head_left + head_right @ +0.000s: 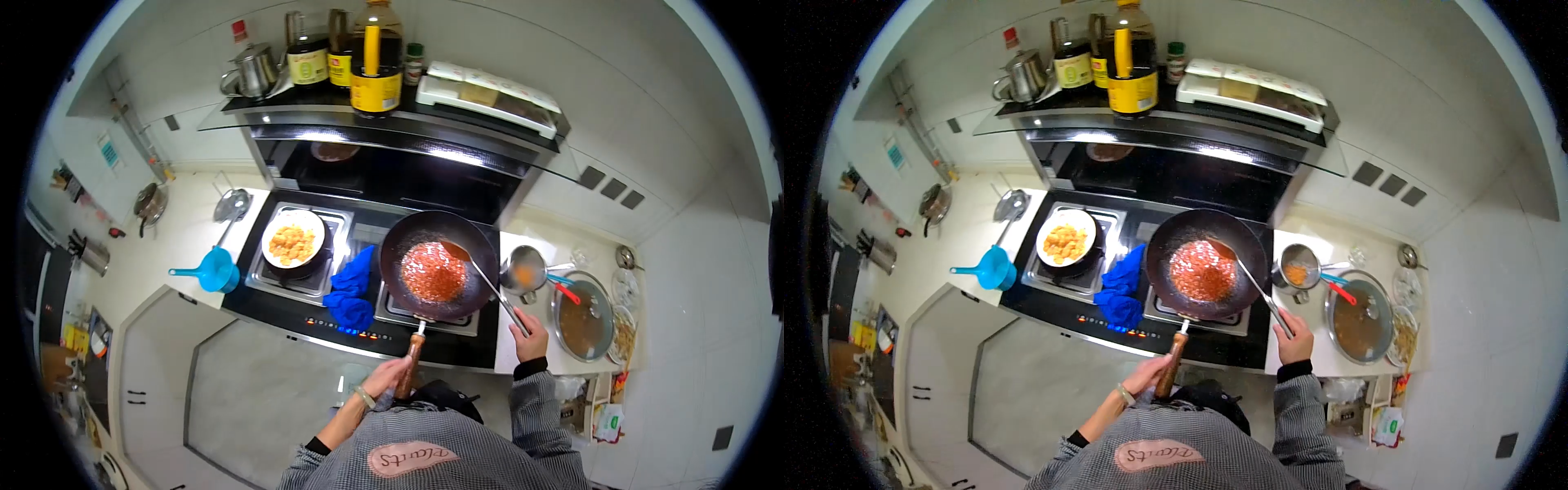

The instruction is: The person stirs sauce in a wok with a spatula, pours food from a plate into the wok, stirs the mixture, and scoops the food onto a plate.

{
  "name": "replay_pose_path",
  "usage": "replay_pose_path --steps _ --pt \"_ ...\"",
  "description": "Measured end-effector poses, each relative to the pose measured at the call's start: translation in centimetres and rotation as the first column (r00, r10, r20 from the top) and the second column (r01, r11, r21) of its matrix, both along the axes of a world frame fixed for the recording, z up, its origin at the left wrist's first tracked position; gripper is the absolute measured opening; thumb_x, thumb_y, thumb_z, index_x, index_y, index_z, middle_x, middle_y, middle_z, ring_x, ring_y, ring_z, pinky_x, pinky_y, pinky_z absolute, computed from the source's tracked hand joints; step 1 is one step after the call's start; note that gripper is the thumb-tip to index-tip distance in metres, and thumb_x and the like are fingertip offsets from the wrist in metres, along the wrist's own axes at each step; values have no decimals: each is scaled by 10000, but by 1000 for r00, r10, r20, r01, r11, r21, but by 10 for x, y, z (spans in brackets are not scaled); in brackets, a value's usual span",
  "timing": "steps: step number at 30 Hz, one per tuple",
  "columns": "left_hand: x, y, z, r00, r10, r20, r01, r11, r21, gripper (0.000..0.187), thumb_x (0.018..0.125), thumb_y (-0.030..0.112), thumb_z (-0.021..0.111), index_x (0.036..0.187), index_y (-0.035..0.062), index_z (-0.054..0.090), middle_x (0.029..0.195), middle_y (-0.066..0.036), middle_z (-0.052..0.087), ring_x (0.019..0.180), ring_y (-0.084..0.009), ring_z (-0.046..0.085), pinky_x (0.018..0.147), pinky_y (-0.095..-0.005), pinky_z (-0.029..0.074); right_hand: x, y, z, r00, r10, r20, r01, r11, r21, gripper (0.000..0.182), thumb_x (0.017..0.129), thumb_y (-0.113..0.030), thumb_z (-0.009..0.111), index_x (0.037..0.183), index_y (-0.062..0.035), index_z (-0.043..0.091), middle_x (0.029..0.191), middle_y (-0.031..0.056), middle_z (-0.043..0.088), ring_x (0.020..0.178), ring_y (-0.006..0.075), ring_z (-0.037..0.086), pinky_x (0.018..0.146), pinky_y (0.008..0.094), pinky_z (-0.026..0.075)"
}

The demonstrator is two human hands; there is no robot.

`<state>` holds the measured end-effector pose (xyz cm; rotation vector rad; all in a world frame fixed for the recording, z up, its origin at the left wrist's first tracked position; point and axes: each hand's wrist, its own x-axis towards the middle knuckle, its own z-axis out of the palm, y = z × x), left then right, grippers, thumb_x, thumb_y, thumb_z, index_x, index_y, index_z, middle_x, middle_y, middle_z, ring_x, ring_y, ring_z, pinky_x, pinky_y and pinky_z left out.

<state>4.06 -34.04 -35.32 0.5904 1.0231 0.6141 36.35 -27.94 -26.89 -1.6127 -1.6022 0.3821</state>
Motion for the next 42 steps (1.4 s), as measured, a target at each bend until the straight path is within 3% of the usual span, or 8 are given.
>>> replay_pose_path --steps 5,9,13,20,28,30,32,42 --pt "-105 98 -37 841 522 140 -538 835 119 358 865 394 523 841 41 575 741 -64 594 644 -119 571 581 -239 482 -17 -7 -4 990 -43 134 48 998 -31 397 677 -51 640 1064 -141 629 790 95 554 726 241 571 661 311 449" --pt "-196 191 -76 465 882 -78 -880 470 65 441 837 376 568 989 -33 506 862 -143 588 666 -186 571 538 -251 481 -29 -17 -5 963 -80 259 87 996 -16 432 675 -28 629 1079 -180 622 794 85 532 706 247 562 627 324 451" --pt "-226 228 -108 418 906 67 -908 419 3 380 858 308 516 1029 -31 507 904 -163 593 754 -224 604 601 -266 503 -36 -25 -5 952 -83 295 106 992 -62 461 677 -12 621 1085 -227 615 808 75 526 696 254 568 605 334 458" --pt "-217 227 -102 290 951 107 -941 263 215 290 813 138 480 981 -94 522 858 -143 606 677 -199 617 612 -277 545 -33 -28 -12 960 -110 258 129 990 -57 479 635 3 642 1055 -227 625 820 65 523 701 254 563 602 335 459" --pt "-176 166 25 592 784 -186 -555 565 610 313 854 165 416 1011 -84 523 876 -143 610 679 -210 634 485 -292 545 -40 -32 6 943 -87 320 125 987 -100 489 652 -15 625 1069 -269 615 819 37 506 678 260 554 587 357 455" --pt "-172 175 19 446 726 -524 -211 654 727 309 847 195 414 864 -94 521 759 -260 595 738 -361 608 661 -445 448 -40 -32 3 948 -76 309 112 989 -101 502 652 -14 626 1076 -283 607 815 40 503 675 263 559 577 366 462" --pt "-144 183 31 445 692 -569 -98 669 737 284 834 189 409 905 -63 520 795 -296 575 772 -433 573 679 -477 439 -39 -32 6 945 -65 319 97 992 -85 509 654 -15 625 1084 -286 601 812 41 500 674 264 560 573 368 464" --pt "-28 212 58 285 626 -726 356 634 686 259 804 77 420 1020 -66 430 786 -279 564 720 -446 560 663 -503 446 -38 -46 24 930 -53 364 100 989 -111 429 708 -38 600 1074 -261 595 792 39 480 663 251 550 549 358 469"
